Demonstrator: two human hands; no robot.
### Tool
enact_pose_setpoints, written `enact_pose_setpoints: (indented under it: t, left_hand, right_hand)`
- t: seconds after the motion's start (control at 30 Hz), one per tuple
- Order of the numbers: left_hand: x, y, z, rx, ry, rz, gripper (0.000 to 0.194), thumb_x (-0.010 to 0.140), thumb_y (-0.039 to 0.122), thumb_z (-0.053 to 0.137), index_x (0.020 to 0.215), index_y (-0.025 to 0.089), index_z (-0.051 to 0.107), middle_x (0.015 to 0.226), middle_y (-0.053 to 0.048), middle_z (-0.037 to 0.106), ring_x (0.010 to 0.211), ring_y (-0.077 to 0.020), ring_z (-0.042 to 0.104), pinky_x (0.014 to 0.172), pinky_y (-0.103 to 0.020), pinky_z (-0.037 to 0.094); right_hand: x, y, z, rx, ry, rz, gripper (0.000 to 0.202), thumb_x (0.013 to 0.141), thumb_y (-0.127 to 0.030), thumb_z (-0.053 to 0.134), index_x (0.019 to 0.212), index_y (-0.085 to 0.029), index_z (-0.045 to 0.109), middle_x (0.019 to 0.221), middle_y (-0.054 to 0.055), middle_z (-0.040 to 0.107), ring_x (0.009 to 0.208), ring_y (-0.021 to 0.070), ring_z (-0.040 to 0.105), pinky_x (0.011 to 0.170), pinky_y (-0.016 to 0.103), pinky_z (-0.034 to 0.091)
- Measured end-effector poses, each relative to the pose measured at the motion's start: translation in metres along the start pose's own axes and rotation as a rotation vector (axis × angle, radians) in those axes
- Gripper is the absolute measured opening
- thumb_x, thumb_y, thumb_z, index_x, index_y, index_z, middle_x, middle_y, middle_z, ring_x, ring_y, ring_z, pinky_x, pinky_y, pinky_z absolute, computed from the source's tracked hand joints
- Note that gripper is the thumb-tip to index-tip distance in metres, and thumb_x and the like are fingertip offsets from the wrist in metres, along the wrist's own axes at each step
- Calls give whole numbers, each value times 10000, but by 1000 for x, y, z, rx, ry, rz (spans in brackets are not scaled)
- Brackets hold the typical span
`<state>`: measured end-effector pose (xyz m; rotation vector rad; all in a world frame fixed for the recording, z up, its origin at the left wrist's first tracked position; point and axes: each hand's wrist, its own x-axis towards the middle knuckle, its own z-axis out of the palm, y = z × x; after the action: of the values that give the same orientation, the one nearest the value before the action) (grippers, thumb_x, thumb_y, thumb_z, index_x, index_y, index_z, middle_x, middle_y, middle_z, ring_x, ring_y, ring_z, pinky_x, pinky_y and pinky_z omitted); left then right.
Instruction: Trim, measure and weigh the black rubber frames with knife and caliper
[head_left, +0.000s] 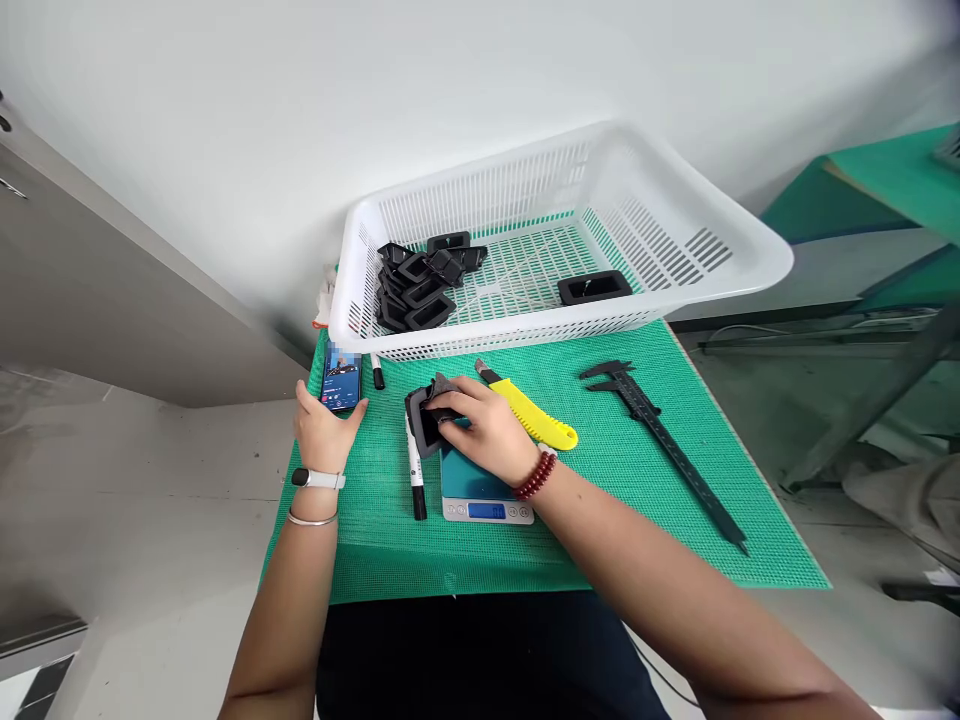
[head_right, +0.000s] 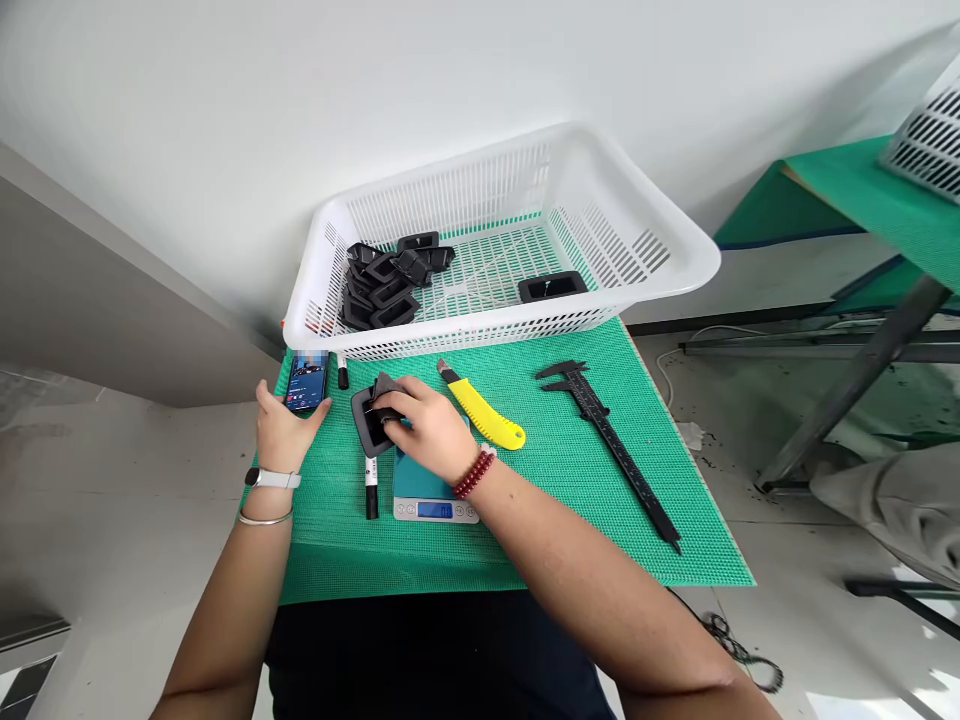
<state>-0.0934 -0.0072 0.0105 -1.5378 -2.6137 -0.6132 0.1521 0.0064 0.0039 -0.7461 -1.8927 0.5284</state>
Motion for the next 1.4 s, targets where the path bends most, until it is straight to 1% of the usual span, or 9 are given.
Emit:
enact_pose_setpoints:
  t: [0.33, 0.43, 0.5, 0.57, 0.67, 0.83, 0.97, 1.13, 1.4]
  left_hand:
    - [13, 0, -9, 24, -116, -59, 1071, 706, 468, 744, 1513, 36, 188, 1284, -280, 605, 1199, -443, 597, 964, -547, 499]
    - [6, 12, -17, -72, -16, 96, 1021, 692, 504, 758, 1472, 42, 288, 1453, -306, 447, 1369, -459, 428, 1092, -591, 390]
    - [-3, 30, -23, -299, 78, 250, 745, 798, 509, 668, 1386, 118, 430, 1400, -225, 516, 1336, -361, 485, 1113, -514, 402]
    - [-12, 53, -26, -606, -133, 359, 518, 890, 550, 545, 1252, 179, 551, 1229, -145, 641, 1155, -278, 621, 1024, -442, 492]
    - [-23, 86, -20, -979, -674, 447, 541, 975, 600, 285, 1211, 239, 611, 1258, -90, 650, 1217, -240, 597, 1090, -421, 458]
    - [-25, 107, 2, -1406, -826, 136, 484, 971, 575, 337, 1160, 253, 646, 1132, -48, 701, 1163, -247, 628, 968, -411, 553]
    - [-23, 99, 9, -1465, -847, 85, 338, 942, 466, 496, 1080, 213, 674, 1017, -41, 711, 1008, -223, 677, 836, -349, 597]
    - [-26, 93, 10, -1399, -983, 45, 387, 898, 564, 548, 1070, 233, 649, 795, -16, 664, 628, -173, 650, 555, -326, 567]
    - [-36, 92, 21, -1277, -741, 235, 352, 933, 548, 506, 973, 225, 637, 789, -10, 595, 740, -140, 563, 666, -263, 482]
  right_hand:
    - [0, 2, 0, -4, -6, 23, 262, 796, -45, 564, 962, -212, 679, 919, 45, 632, 826, 169, 642, 738, 314, 571]
    - [0, 2, 0, -2, 18, 64, 250, 797, -50, 565, 951, -202, 690, 911, 48, 641, 800, 164, 643, 720, 312, 565]
    - [2, 1, -1, 24, 48, 100, 230, 800, -59, 580, 937, -199, 700, 890, 40, 665, 781, 158, 650, 726, 310, 563]
    - [6, -2, -3, 81, 89, 157, 199, 809, -78, 609, 927, -203, 711, 884, 27, 710, 797, 158, 675, 762, 310, 564]
    - [12, -6, -9, 147, 147, 285, 147, 836, -144, 651, 937, -219, 729, 919, 15, 763, 855, 172, 713, 799, 311, 564]
    - [16, -9, -22, -43, 77, 230, 179, 906, -213, 620, 1039, -208, 740, 932, 55, 738, 808, 193, 677, 772, 346, 553]
    - [10, -9, -28, -381, -59, 96, 268, 930, -236, 563, 1136, -178, 724, 929, 120, 648, 834, 251, 575, 721, 406, 539]
    - [3, -5, -29, -552, -80, -10, 281, 947, -279, 537, 1144, -183, 714, 1074, 156, 576, 900, 258, 494, 792, 447, 531]
    - [-12, 2, -21, -632, -22, -76, 241, 934, -186, 534, 1094, -158, 713, 966, 124, 621, 821, 219, 559, 676, 356, 541]
